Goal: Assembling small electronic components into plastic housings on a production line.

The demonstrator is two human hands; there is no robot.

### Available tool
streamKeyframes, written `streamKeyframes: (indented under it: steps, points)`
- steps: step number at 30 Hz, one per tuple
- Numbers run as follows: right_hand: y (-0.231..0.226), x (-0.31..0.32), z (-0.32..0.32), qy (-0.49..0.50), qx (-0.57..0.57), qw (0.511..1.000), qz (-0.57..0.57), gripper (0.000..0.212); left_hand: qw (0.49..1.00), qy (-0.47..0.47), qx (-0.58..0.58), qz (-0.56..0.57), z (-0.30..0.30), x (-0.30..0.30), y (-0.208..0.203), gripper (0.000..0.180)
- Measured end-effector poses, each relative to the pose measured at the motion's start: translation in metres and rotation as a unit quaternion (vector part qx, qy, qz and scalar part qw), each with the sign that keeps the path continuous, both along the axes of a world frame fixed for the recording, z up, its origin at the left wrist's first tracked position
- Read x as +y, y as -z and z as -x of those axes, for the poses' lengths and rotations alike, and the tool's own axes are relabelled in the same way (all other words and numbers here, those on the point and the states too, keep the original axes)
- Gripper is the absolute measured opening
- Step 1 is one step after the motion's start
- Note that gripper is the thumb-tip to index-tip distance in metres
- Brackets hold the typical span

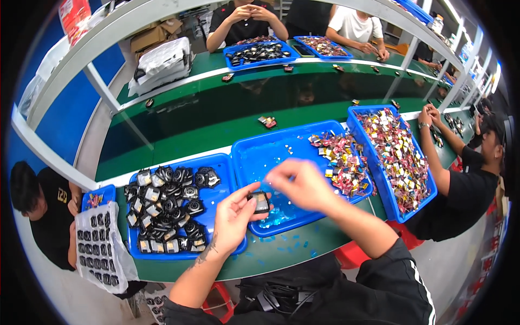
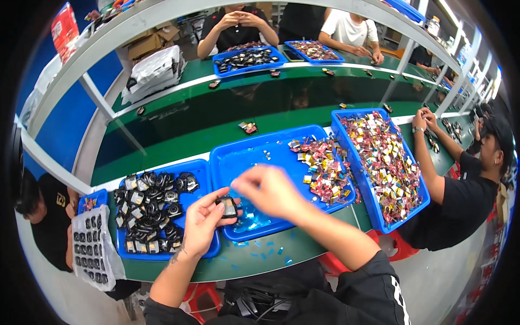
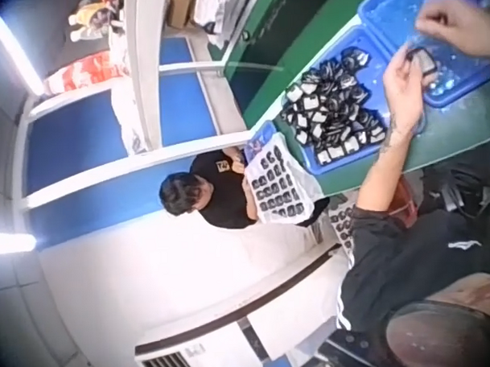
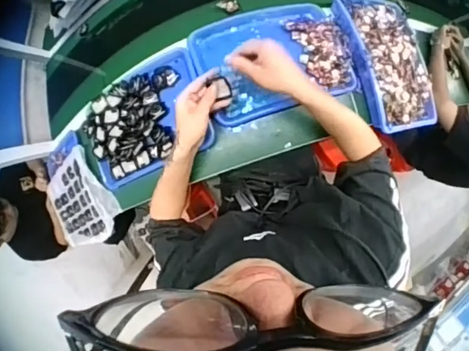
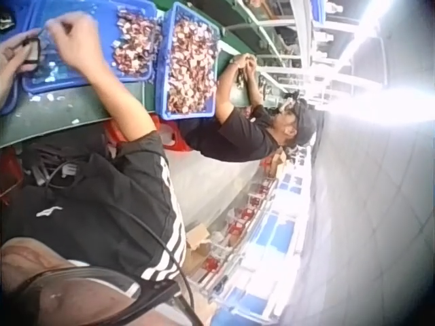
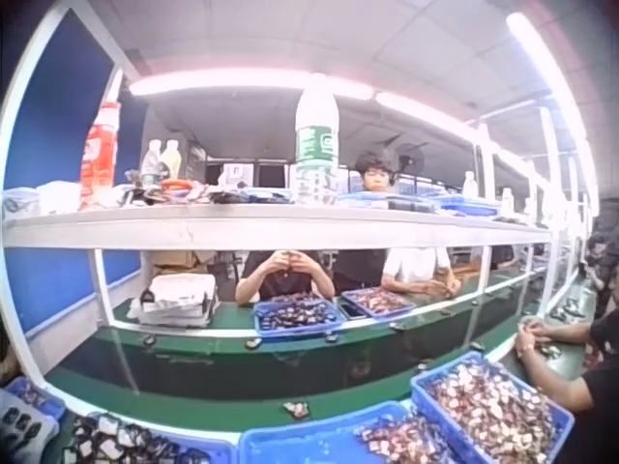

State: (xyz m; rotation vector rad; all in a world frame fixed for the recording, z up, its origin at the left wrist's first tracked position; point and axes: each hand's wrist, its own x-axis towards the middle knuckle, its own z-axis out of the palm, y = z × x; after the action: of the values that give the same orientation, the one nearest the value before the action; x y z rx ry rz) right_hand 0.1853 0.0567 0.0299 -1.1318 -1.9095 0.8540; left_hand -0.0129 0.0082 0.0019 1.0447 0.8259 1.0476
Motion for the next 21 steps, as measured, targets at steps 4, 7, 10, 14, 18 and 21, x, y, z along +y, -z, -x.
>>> streamKeyframes:
  steps: [4, 7, 10, 14, 18, 21]
  points:
    - [0.009, 0.071, -0.077, 0.261, -0.465, 0.82, -0.207, 0.031, 0.994, -0.03, -0.077, 0.075, -0.006, 0.007, -0.004, 0.025]
    - [0.015, 0.083, -0.107, 0.249, -0.495, 0.829, -0.068, 0.025, 0.99, -0.004, -0.102, 0.099, -0.006, 0.013, -0.002, 0.025]
    - [0.003, 0.071, -0.103, 0.205, -0.456, 0.862, -0.081, 0.02, 0.983, -0.01, -0.137, 0.12, 0.001, 0.011, 0.0, 0.027]
    - [-0.007, 0.034, -0.074, 0.158, -0.149, 0.961, -0.173, 0.016, 0.991, -0.014, -0.086, 0.106, 0.004, 0.007, -0.005, 0.028]
    - [-0.014, -0.029, -0.03, 0.032, 0.239, 0.961, 0.135, 0.014, 0.986, -0.001, 0.085, -0.141, -0.004, 0.003, 0.002, 0.032]
    - [-0.005, -0.043, -0.005, -0.006, 0.27, 0.942, 0.2, 0.012, 0.984, -0.002, 0.12, -0.135, -0.01, -0.007, -0.014, 0.023]
